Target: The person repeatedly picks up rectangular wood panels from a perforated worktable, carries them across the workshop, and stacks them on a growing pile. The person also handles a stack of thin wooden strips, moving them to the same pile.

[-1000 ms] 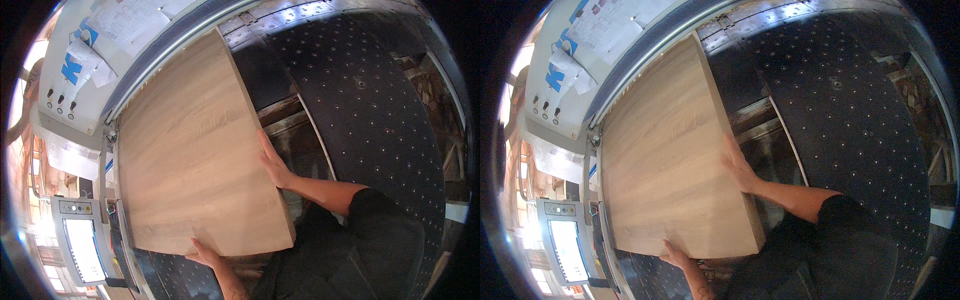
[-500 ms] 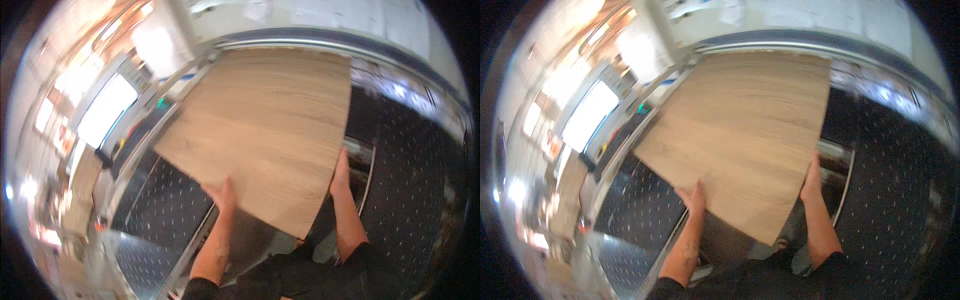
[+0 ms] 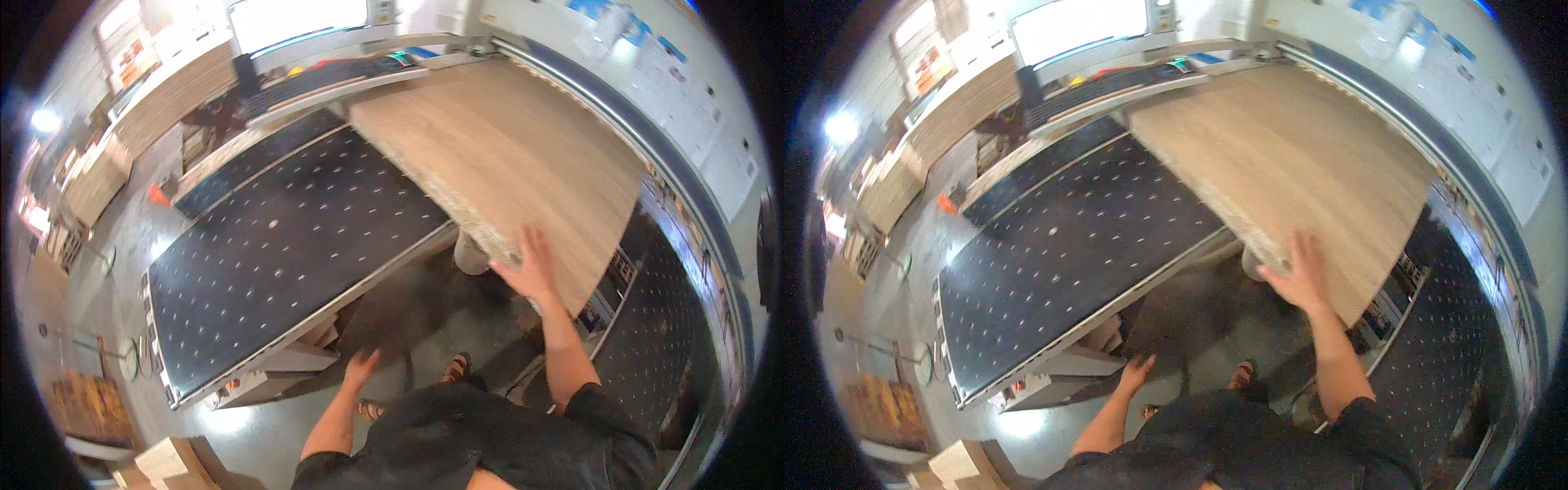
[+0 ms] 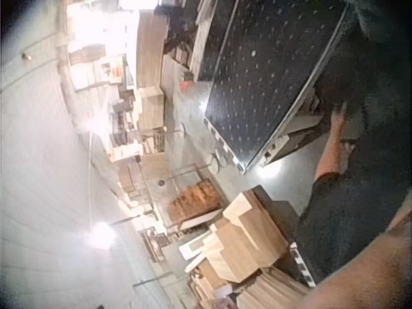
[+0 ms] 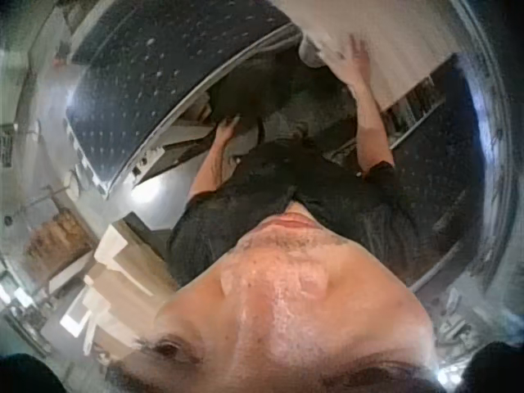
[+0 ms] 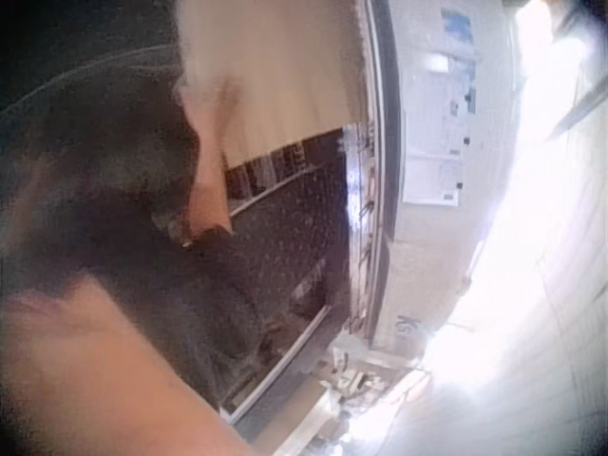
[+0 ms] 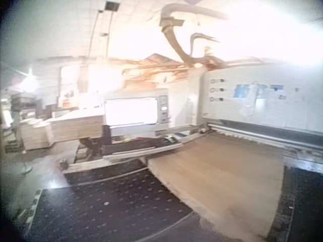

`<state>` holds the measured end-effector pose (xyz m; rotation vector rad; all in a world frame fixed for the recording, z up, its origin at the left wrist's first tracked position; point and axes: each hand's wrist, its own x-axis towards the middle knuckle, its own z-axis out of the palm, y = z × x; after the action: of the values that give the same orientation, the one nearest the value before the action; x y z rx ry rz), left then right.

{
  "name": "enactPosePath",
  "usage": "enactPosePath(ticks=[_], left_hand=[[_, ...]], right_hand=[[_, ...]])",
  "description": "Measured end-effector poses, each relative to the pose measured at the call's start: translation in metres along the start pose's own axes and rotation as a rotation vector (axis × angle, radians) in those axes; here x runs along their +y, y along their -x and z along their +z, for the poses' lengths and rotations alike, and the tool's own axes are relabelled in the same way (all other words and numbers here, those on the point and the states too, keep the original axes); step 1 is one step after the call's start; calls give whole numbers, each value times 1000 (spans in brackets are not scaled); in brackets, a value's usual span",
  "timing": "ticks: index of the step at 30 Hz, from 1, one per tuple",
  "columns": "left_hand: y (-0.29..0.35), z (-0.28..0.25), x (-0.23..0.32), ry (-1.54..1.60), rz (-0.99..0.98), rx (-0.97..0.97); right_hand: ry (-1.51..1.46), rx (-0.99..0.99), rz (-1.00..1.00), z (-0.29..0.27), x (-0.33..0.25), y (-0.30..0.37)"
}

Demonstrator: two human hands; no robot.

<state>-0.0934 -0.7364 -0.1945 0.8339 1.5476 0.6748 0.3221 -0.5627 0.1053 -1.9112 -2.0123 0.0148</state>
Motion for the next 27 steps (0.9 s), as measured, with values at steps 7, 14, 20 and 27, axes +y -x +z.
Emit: enactPosePath(ticks=[7,14,20,27], left_hand=[[310,-143,-379,-751,-708,145],[260,-141,-379,-186,-798,372],[151,-135,-289,197,-448,455],[123,-142,-254,240,-371,417]], right_hand=[[333,-22,48,6,-33,-1],[388,-11,86,15,-42,-4],[518,41,79,18,-45,0],[556,78,86,23,-42,0]])
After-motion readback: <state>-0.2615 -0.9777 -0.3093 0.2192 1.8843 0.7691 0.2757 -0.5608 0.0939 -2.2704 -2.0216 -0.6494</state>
